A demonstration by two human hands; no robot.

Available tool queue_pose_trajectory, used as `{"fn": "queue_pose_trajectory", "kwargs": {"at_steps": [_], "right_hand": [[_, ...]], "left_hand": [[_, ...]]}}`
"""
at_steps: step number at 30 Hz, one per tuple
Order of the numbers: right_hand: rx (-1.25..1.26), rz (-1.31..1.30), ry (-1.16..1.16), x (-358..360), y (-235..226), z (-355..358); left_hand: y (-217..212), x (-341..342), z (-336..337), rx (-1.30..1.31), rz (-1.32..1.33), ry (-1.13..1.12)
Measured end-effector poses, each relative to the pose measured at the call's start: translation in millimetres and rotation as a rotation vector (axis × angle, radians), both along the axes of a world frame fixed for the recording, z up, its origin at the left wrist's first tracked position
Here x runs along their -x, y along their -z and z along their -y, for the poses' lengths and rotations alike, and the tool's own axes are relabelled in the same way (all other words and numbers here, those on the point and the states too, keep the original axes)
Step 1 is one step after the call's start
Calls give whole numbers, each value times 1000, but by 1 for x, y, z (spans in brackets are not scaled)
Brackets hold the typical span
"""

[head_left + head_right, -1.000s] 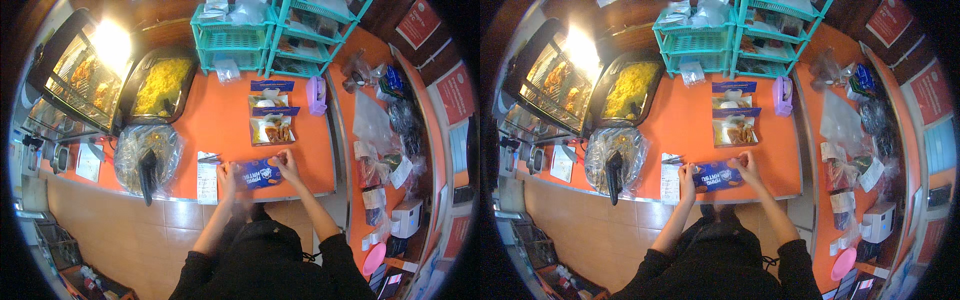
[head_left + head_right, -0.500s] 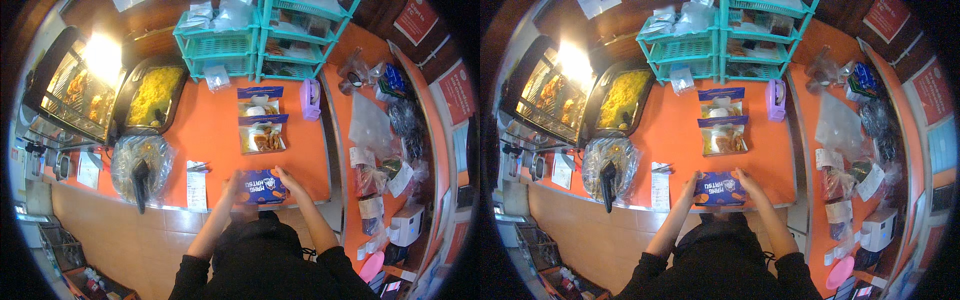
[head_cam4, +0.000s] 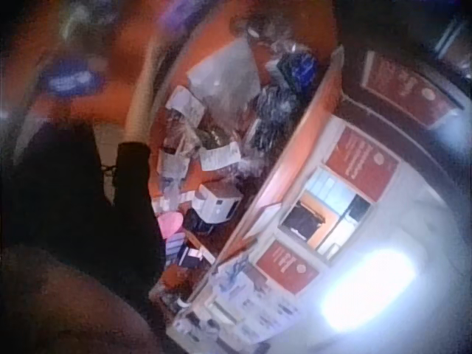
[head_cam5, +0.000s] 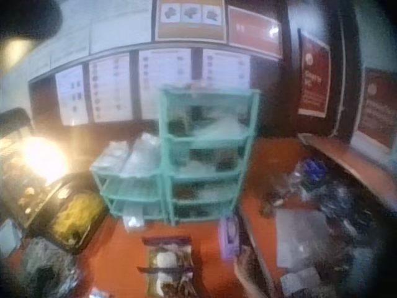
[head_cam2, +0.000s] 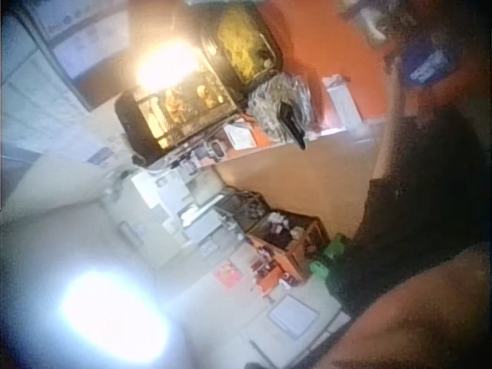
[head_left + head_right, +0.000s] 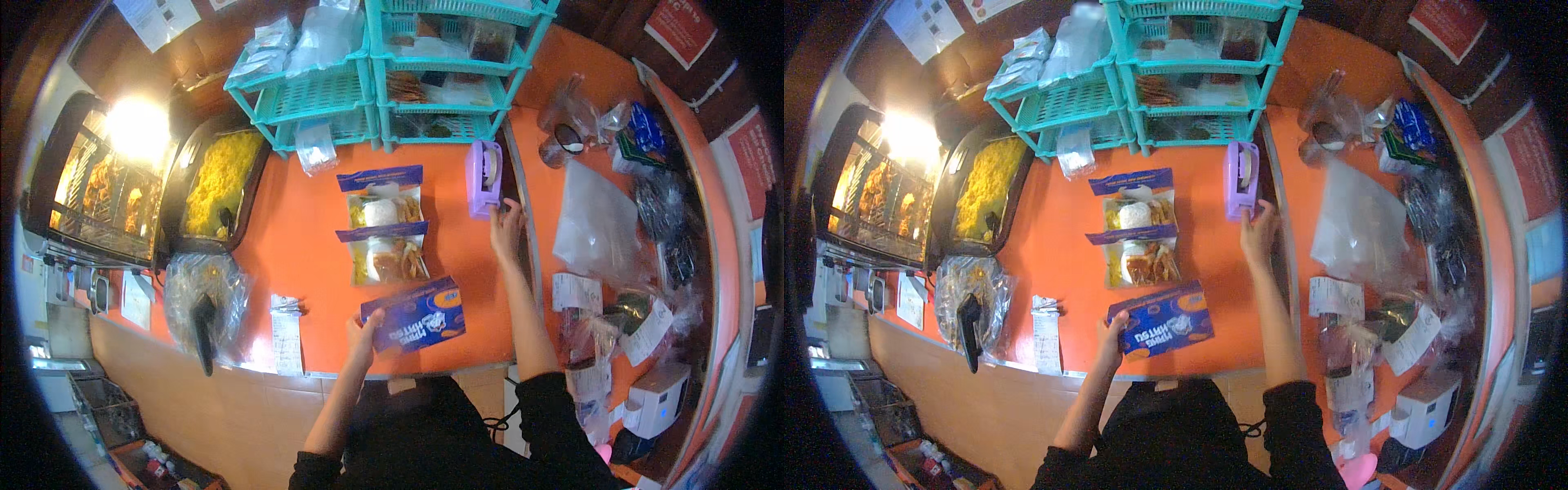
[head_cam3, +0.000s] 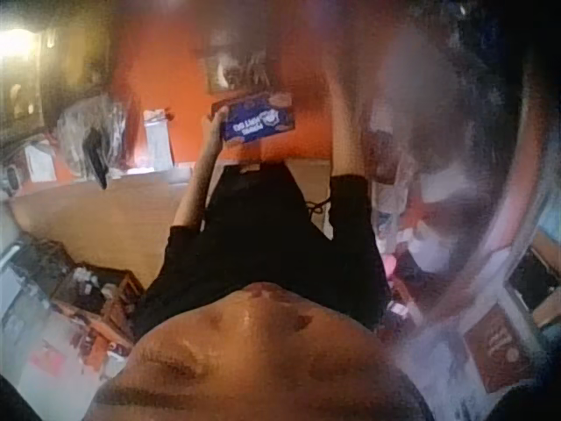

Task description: The person retrieves fried chicken from a heated display case using tongs, places it on a cutting board, and cuts it into smaller pieces. The pieces are then placed into a box, which is put into a plastic bag along with a side item. The person ties the bag and places it on the counter.

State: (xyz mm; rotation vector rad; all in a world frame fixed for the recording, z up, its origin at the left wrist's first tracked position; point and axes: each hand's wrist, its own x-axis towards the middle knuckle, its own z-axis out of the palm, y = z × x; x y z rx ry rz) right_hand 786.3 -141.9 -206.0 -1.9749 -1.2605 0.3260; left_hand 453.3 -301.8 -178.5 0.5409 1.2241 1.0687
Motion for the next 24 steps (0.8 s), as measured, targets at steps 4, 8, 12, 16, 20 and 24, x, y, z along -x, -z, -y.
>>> {"fn": "queue_pose_trajectory", "kwargs": {"at_steps": [4, 8, 12, 16, 20, 24], "right_hand": [[104, -305, 50, -31, 29, -53], [-104, -806, 56, -24, 45, -42], [-44, -642, 138, -27, 88, -7], [95, 25, 38, -35, 77, -15], [421, -156, -191, -42, 35, -3], [447, -730, -1088, 37, -87, 29]], "left_hand": [[10, 5, 4, -126, -67, 57], [4, -2, 10, -136, -38, -10], [16, 1, 9, -152, -11, -2], [10, 3, 0, -198, 20, 15], [-10, 12, -15, -309, 2, 130], [-13, 31, -28, -344, 45, 336]]}}
